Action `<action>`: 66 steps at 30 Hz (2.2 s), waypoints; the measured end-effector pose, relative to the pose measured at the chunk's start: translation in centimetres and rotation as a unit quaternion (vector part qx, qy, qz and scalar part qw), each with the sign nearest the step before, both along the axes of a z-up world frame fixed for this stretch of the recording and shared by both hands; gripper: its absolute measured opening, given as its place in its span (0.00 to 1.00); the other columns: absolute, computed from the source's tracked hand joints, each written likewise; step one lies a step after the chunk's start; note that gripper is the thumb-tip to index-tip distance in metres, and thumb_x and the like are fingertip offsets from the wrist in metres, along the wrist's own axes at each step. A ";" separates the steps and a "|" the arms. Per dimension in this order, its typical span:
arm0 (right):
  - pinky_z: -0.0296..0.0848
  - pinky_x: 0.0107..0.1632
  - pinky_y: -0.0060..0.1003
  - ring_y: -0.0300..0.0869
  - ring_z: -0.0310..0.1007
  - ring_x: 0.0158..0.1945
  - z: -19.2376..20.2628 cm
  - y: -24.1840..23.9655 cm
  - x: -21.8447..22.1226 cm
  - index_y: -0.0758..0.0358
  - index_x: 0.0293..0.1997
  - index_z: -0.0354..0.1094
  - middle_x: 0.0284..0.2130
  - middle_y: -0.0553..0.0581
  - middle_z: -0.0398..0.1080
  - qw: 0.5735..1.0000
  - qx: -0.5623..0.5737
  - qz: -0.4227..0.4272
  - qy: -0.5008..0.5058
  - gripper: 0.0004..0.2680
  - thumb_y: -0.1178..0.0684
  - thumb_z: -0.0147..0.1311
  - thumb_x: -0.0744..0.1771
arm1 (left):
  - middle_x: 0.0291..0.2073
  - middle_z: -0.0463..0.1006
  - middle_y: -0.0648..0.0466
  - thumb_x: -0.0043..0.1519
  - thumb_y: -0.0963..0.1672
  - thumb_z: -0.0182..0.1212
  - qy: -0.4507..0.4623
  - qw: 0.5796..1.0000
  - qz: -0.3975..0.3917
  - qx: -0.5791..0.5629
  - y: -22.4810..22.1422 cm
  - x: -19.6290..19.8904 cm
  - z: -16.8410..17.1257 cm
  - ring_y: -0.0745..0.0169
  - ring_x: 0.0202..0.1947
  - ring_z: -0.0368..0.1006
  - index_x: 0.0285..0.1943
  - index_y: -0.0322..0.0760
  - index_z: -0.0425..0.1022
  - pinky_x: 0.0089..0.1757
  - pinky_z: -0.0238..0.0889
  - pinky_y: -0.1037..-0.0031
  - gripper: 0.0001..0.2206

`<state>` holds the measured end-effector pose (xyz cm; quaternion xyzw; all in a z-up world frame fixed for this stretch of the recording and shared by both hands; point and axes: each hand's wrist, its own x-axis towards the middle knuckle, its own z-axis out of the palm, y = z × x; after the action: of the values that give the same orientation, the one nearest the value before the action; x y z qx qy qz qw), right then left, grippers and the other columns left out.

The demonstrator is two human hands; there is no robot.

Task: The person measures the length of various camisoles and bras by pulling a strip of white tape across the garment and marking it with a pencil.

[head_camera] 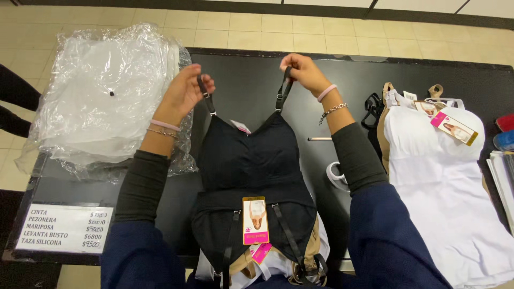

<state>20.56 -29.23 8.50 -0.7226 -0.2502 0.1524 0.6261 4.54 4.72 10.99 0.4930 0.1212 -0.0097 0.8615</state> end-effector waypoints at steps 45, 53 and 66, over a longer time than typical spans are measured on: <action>0.77 0.50 0.50 0.51 0.79 0.50 -4.3 8.2 -9.1 0.37 0.46 0.76 0.40 0.49 0.78 0.810 -0.537 0.091 -0.215 0.13 0.31 0.57 0.63 | 0.45 0.80 0.46 0.63 0.49 0.60 0.042 0.682 -0.038 0.729 -4.4 -2.9 -5.0 0.42 0.49 0.78 0.64 0.45 0.65 0.47 0.72 0.51 0.21; 0.77 0.52 0.49 0.53 0.79 0.51 -11.8 11.8 -10.1 0.35 0.37 0.79 0.40 0.52 0.80 0.809 -0.550 0.163 -0.125 0.10 0.33 0.64 0.59 | 0.59 0.71 0.37 0.57 0.57 0.68 0.148 0.654 -0.169 0.723 -7.4 -10.0 -6.5 0.27 0.57 0.72 0.69 0.41 0.64 0.52 0.69 0.41 0.35; 0.73 0.16 0.28 0.36 0.72 0.18 -9.4 5.5 -8.1 0.72 0.54 0.68 0.34 0.62 0.76 0.948 -0.270 0.075 0.152 0.15 0.63 0.61 0.62 | 0.39 0.81 0.48 0.66 0.49 0.59 0.107 0.747 -0.035 0.656 -4.3 -10.2 -12.7 0.46 0.47 0.78 0.53 0.40 0.80 0.45 0.73 0.56 0.13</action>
<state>12.44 -23.78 -0.88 -0.8120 -0.1555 0.3688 0.4247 -5.71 0.40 -1.67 0.9361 0.1718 -0.0108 0.3068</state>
